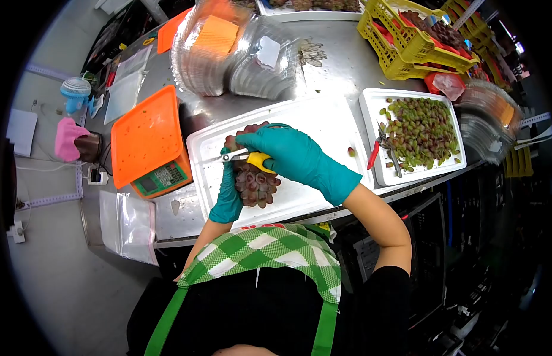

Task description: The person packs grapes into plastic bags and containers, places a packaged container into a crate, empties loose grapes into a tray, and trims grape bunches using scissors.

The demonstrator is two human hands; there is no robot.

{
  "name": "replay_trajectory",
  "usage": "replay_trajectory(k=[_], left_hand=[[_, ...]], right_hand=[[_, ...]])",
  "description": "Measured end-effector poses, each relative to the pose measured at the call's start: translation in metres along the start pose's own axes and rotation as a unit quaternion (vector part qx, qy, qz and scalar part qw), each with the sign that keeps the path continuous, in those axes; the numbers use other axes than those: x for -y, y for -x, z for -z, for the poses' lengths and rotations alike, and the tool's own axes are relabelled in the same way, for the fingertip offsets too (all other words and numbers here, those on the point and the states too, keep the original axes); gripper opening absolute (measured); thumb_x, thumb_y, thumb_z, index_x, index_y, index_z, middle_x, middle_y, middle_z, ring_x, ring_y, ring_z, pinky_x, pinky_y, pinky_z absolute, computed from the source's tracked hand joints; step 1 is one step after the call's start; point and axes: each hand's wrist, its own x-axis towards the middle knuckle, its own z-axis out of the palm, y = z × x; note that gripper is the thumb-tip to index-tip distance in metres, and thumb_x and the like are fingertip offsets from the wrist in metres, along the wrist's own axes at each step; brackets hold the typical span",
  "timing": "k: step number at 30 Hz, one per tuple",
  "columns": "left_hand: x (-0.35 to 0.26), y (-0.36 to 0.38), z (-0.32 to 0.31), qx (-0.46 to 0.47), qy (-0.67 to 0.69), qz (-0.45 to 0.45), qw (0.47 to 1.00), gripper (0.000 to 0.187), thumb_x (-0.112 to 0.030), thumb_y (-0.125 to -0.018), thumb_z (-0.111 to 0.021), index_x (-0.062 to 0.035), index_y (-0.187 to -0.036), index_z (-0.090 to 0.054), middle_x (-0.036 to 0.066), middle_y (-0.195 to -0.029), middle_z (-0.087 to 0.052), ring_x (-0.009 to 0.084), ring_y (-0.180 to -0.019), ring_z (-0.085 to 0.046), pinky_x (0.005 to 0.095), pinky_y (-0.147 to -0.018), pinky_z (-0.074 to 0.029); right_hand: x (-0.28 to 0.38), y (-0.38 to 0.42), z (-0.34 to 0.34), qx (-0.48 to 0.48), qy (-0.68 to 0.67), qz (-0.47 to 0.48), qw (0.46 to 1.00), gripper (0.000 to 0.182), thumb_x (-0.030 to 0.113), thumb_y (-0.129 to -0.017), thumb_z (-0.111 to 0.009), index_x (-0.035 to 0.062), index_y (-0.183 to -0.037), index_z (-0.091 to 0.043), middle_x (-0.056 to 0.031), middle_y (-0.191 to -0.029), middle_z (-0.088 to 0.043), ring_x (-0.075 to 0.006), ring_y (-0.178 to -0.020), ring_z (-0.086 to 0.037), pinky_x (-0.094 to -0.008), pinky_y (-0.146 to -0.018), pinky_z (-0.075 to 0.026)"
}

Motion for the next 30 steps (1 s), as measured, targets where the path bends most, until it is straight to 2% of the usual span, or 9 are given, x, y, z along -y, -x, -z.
replay_trajectory(k=[3,6,9,10,13,14,18,24,30], left_hand=[[-0.005,0.003,-0.009,-0.007,-0.013,0.002,1.0,0.066,-0.057,-0.082,-0.038,-0.0059,-0.124,-0.035,0.013,-0.113,-0.05,0.0236,-0.095,-0.056,0.0339,-0.08,-0.05],[-0.004,0.003,-0.008,-0.006,-0.025,0.008,1.0,0.069,-0.06,-0.081,-0.034,-0.0068,-0.125,-0.033,0.013,-0.115,-0.048,0.0231,-0.098,-0.054,0.034,-0.082,-0.048],[-0.001,0.0,0.002,0.043,-0.012,0.034,0.998,0.076,-0.065,-0.079,-0.028,-0.0067,-0.127,-0.031,0.015,-0.115,-0.049,0.0261,-0.098,-0.055,0.0375,-0.081,-0.048],[-0.002,0.001,-0.003,0.025,-0.025,0.023,0.999,0.077,-0.066,-0.078,-0.028,-0.0065,-0.128,-0.03,0.016,-0.117,-0.047,0.0268,-0.099,-0.053,0.0378,-0.082,-0.048],[-0.002,0.001,0.002,0.024,-0.008,0.012,1.0,0.078,-0.066,-0.078,-0.028,-0.0065,-0.129,-0.028,0.016,-0.119,-0.045,0.0271,-0.1,-0.053,0.0382,-0.083,-0.047],[0.001,-0.001,0.007,0.012,0.009,0.003,1.0,0.078,-0.066,-0.078,-0.029,-0.0066,-0.129,-0.027,0.017,-0.12,-0.044,0.0269,-0.101,-0.053,0.0384,-0.083,-0.047],[-0.005,0.003,0.009,-0.005,0.0,-0.009,1.0,0.08,-0.067,-0.077,-0.029,-0.0067,-0.129,-0.027,0.017,-0.12,-0.044,0.0272,-0.099,-0.053,0.0386,-0.083,-0.048],[-0.006,0.006,0.018,0.025,0.009,0.015,1.0,0.077,-0.065,-0.077,-0.036,-0.008,-0.129,-0.028,0.013,-0.121,-0.044,0.0244,-0.103,-0.051,0.0357,-0.086,-0.045],[-0.004,0.01,0.011,-0.007,-0.029,-0.02,0.999,0.075,-0.063,-0.078,-0.038,-0.0078,-0.128,-0.028,0.012,-0.121,-0.044,0.0239,-0.105,-0.05,0.0356,-0.087,-0.045]], right_hand=[[-0.012,0.003,-0.018,-0.061,-0.173,-0.038,0.982,0.045,0.002,-0.072,-0.063,0.0122,-0.114,-0.051,-0.0034,-0.085,-0.058,-0.0129,-0.075,-0.055,-0.0244,-0.069,-0.046],[-0.004,0.003,-0.008,-0.033,-0.231,-0.128,0.964,0.038,0.006,-0.074,-0.061,0.0066,-0.111,-0.051,-0.01,-0.089,-0.06,-0.0148,-0.072,-0.059,-0.0259,-0.067,-0.046],[0.0,0.008,0.0,-0.106,-0.288,-0.15,0.94,0.036,0.006,-0.075,-0.06,0.0061,-0.11,-0.052,-0.0093,-0.084,-0.061,-0.0114,-0.068,-0.058,-0.0242,-0.064,-0.046],[0.009,0.01,0.014,-0.089,-0.257,-0.167,0.948,0.04,0.007,-0.073,-0.062,0.0087,-0.111,-0.051,-0.0074,-0.083,-0.059,-0.0149,-0.07,-0.057,-0.0278,-0.067,-0.045],[0.006,0.025,0.032,-0.091,0.069,-0.046,0.992,0.047,0.009,-0.069,-0.064,0.0119,-0.113,-0.049,-0.0054,-0.082,-0.056,-0.0194,-0.073,-0.055,-0.032,-0.069,-0.043],[0.005,0.034,0.03,-0.077,0.14,-0.061,0.985,0.058,0.005,-0.063,-0.066,0.0149,-0.117,-0.047,-0.0051,-0.081,-0.053,-0.0229,-0.076,-0.05,-0.0339,-0.066,-0.042],[0.009,0.05,0.03,-0.028,0.302,-0.073,0.95,0.061,0.01,-0.062,-0.068,0.0151,-0.119,-0.047,-0.0034,-0.081,-0.05,-0.0206,-0.074,-0.051,-0.0327,-0.065,-0.042],[0.018,0.05,0.025,0.018,0.518,-0.045,0.854,0.052,0.016,-0.073,-0.057,0.016,-0.123,-0.043,-0.0002,-0.077,-0.047,-0.0144,-0.067,-0.049,-0.0275,-0.057,-0.04],[0.019,0.048,0.02,0.009,0.548,0.002,0.837,0.052,0.016,-0.075,-0.054,0.0119,-0.124,-0.041,0.0004,-0.073,-0.043,-0.0127,-0.064,-0.047,-0.0267,-0.055,-0.038]])
